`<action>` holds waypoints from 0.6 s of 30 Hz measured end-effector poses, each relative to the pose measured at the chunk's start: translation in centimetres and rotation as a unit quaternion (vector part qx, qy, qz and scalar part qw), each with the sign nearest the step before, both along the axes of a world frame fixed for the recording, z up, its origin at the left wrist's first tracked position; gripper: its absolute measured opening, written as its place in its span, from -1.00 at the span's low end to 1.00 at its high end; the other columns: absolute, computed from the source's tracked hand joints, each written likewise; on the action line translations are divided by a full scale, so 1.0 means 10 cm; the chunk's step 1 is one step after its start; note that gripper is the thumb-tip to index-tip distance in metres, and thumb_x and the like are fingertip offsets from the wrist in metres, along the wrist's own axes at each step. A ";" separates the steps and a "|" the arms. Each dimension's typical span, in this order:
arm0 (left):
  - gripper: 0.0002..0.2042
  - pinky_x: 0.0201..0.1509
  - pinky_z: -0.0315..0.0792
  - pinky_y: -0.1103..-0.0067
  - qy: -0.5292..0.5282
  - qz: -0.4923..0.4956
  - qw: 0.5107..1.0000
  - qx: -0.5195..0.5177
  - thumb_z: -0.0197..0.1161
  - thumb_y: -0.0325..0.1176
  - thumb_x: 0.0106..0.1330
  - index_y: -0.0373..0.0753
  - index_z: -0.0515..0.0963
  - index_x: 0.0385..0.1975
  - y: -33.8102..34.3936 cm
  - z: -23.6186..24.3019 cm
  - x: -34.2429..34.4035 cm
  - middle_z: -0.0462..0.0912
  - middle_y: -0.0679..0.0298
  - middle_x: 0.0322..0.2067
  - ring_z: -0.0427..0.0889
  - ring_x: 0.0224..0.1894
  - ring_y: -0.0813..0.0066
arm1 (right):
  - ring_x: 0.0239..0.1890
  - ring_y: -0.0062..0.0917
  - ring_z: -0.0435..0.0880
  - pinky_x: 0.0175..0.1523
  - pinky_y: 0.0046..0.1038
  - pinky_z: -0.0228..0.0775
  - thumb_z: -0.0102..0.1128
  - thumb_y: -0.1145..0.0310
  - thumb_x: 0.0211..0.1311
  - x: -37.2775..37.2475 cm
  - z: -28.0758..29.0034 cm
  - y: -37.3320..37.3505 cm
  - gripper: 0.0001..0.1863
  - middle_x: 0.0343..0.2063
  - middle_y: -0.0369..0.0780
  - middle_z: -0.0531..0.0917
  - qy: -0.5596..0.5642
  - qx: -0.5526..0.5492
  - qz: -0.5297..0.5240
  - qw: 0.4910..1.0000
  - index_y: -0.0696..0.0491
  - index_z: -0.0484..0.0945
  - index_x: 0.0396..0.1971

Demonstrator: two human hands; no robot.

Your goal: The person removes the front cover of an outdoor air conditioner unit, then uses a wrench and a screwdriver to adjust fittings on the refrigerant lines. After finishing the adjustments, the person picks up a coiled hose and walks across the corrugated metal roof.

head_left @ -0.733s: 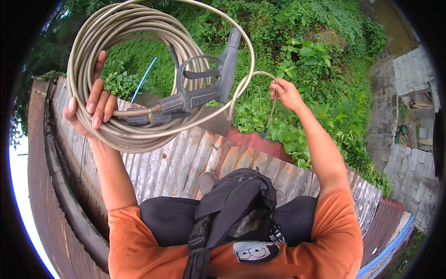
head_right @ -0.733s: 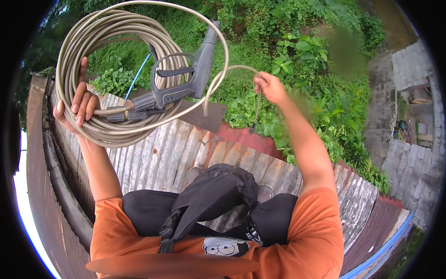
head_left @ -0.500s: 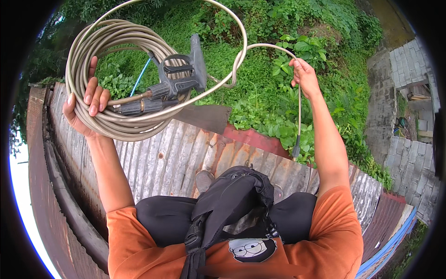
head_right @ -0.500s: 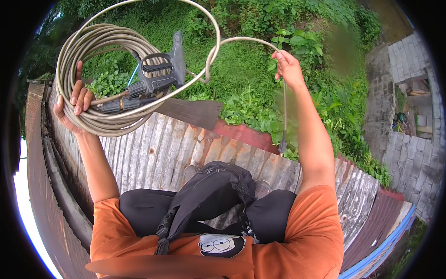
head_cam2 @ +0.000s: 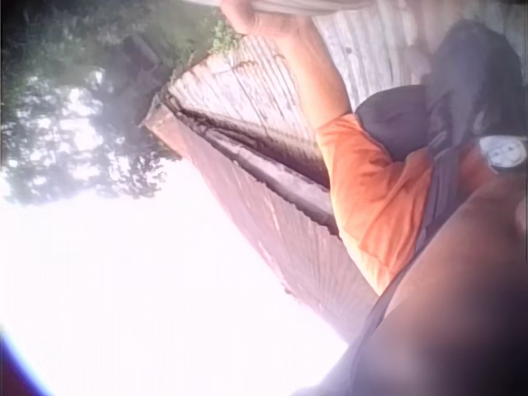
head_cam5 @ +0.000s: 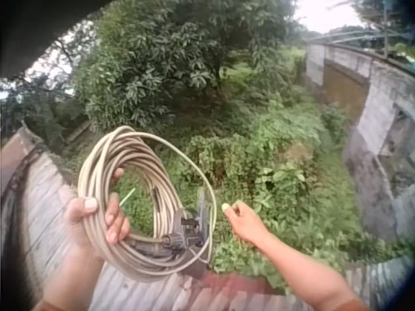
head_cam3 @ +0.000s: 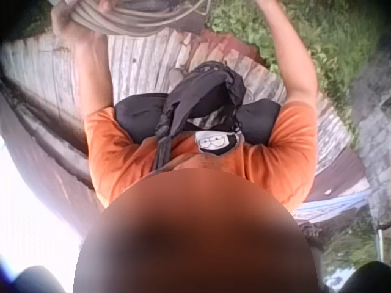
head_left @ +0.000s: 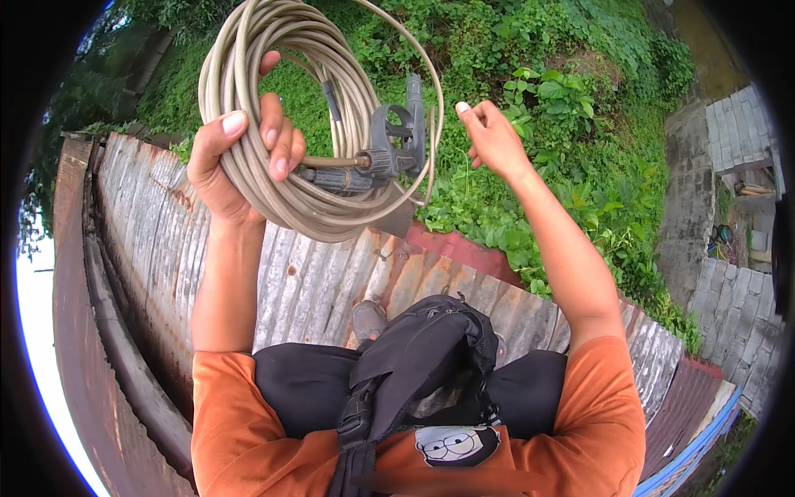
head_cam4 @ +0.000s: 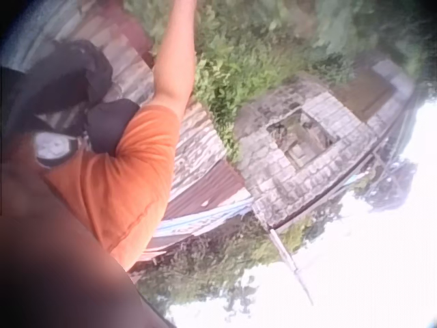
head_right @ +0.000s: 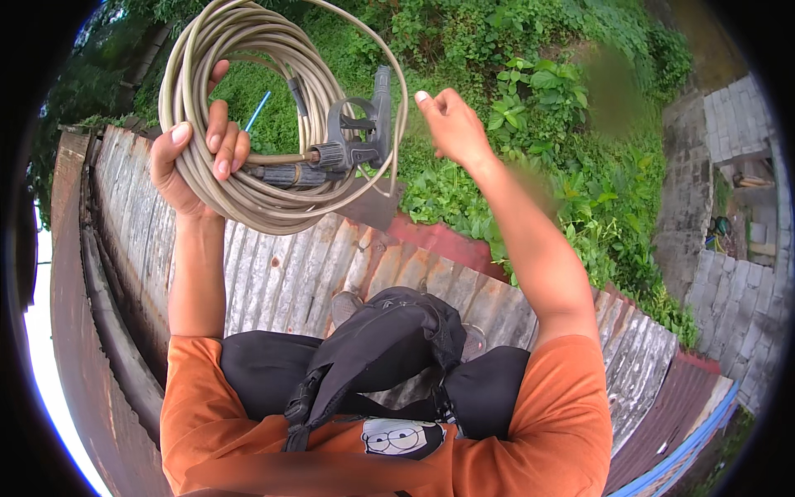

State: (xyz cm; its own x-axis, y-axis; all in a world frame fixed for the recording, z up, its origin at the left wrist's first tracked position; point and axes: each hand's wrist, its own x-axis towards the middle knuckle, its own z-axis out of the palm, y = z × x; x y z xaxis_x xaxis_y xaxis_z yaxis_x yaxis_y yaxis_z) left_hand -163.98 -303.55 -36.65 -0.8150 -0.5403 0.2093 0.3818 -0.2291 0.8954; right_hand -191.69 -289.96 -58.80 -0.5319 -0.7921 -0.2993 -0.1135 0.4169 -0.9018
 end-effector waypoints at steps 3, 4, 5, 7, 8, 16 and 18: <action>-0.22 -0.42 0.47 0.50 -0.042 0.069 0.994 -0.069 0.20 -0.26 0.38 -0.47 0.19 0.59 0.17 -0.11 -0.16 0.51 0.21 -0.43 0.55 -0.61 0.45 | -0.20 -0.32 0.83 -0.08 -0.29 0.65 0.45 -0.35 0.33 0.30 -0.17 -0.07 -0.25 -0.31 0.02 0.76 0.175 0.024 0.162 0.971 0.20 0.65 -0.18; -0.24 -0.41 0.48 0.48 -0.051 0.074 0.993 -0.073 0.21 -0.26 0.39 -0.43 0.22 0.58 0.20 -0.12 -0.20 0.52 0.19 -0.41 0.57 -0.58 0.42 | -0.16 -0.31 0.82 -0.05 -0.31 0.67 0.47 -0.25 0.36 0.39 -0.27 -0.14 -0.32 -0.28 0.01 0.76 0.115 0.003 0.130 0.985 0.21 0.63 -0.16; -0.25 -0.38 0.49 0.46 -0.058 0.088 0.991 -0.085 0.22 -0.25 0.40 -0.42 0.23 0.57 0.23 -0.12 -0.22 0.52 0.19 -0.39 0.59 -0.55 0.42 | -0.12 -0.30 0.82 -0.02 -0.32 0.70 0.50 -0.15 0.39 0.47 -0.37 -0.20 -0.38 -0.26 0.00 0.76 0.043 0.002 0.119 0.992 0.21 0.62 -0.13; -0.26 -0.35 0.50 0.45 -0.039 0.080 0.994 -0.068 0.22 -0.26 0.41 -0.40 0.23 0.58 0.25 -0.09 -0.24 0.53 0.19 -0.36 0.60 -0.53 0.42 | -0.11 -0.27 0.82 0.00 -0.28 0.74 0.48 -0.02 0.44 0.58 -0.53 -0.27 -0.46 -0.22 0.00 0.77 -0.211 -0.133 0.073 0.966 0.23 0.60 -0.07; -0.27 -0.35 0.50 0.45 -0.036 0.087 0.994 -0.055 0.23 -0.26 0.41 -0.40 0.24 0.57 0.26 -0.07 -0.23 0.53 0.20 -0.35 0.60 -0.53 0.41 | -0.10 -0.26 0.82 0.01 -0.25 0.77 0.48 0.05 0.46 0.60 -0.57 -0.29 -0.50 -0.19 -0.01 0.77 -0.330 -0.153 0.018 0.931 0.23 0.59 -0.04; -0.63 -0.43 0.65 0.44 -0.158 0.188 0.969 -0.023 0.40 -0.39 0.30 -0.39 0.50 0.02 0.32 -0.33 -0.21 0.65 0.16 -0.33 0.71 -0.55 0.33 | -0.41 -0.48 0.66 -0.23 -0.29 0.52 0.39 0.11 0.48 0.32 -0.13 -0.31 -0.66 -0.43 -0.20 0.74 -0.108 -0.056 0.121 0.985 0.06 0.66 -0.41; -0.70 -0.49 0.64 0.47 -0.188 0.226 0.956 -0.007 0.42 -0.40 0.29 -0.36 0.51 -0.08 0.35 -0.43 -0.24 0.64 0.20 -0.41 0.70 -0.59 0.36 | -0.38 -0.47 0.66 -0.15 -0.34 0.55 0.37 -0.02 0.51 0.39 -0.11 -0.30 -0.57 -0.40 -0.21 0.69 0.006 -0.044 0.132 0.990 0.09 0.62 -0.34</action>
